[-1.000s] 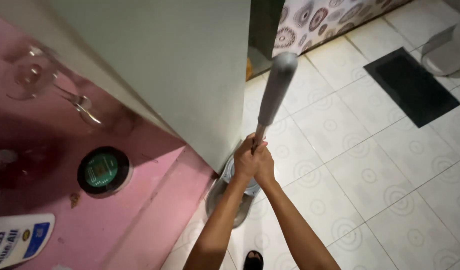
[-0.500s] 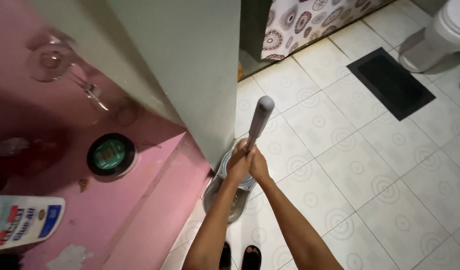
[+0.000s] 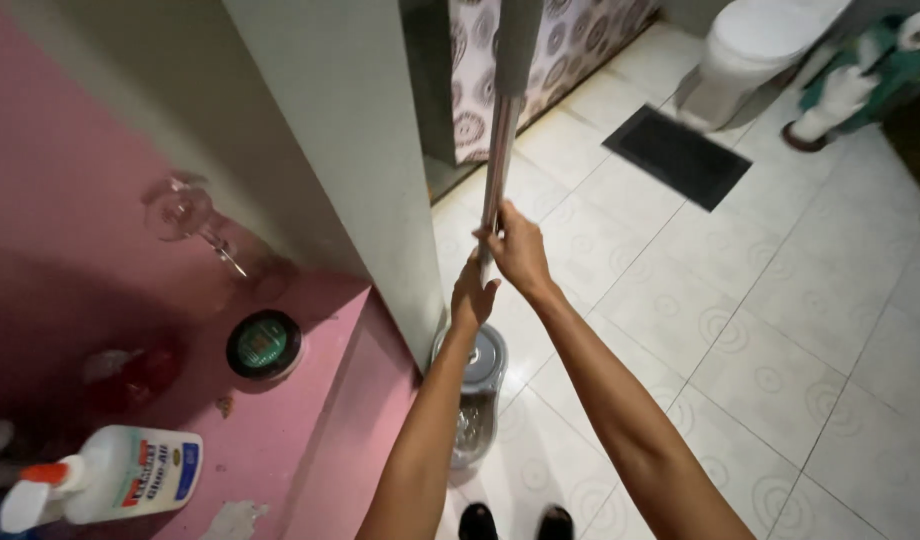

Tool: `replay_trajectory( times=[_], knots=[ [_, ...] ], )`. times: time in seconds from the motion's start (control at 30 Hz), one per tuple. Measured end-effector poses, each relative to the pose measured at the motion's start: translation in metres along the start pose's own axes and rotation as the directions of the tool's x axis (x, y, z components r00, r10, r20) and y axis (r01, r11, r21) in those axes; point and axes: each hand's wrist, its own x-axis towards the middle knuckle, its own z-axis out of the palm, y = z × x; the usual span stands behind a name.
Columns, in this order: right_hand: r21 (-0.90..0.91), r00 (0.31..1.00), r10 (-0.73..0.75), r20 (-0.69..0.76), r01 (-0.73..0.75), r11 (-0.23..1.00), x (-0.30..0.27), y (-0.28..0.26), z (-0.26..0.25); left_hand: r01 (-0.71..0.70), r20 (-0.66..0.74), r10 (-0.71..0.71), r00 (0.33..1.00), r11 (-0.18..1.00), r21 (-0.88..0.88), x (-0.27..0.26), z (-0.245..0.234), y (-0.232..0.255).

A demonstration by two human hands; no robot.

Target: The person mops the tiled floor of a room, moves the mop head into a wringer bucket to squeeze it, and then places a mat on the floor.

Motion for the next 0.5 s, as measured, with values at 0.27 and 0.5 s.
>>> replay_trajectory(
  times=[0.27,0.5],
  knots=[
    [0.018,0.997,-0.025,-0.067,0.027,0.999,-0.047,-0.014,-0.077,0.200,0.172,-0.204,0.964,0.979,0.045,-0.012,-0.019,0.121],
    [0.023,0.947,-0.254,-0.195,0.263,0.964,-0.055,-0.036,-0.215,-0.137,0.137,0.125,0.983,0.987,0.082,-0.001,0.005,0.252]
  ],
)
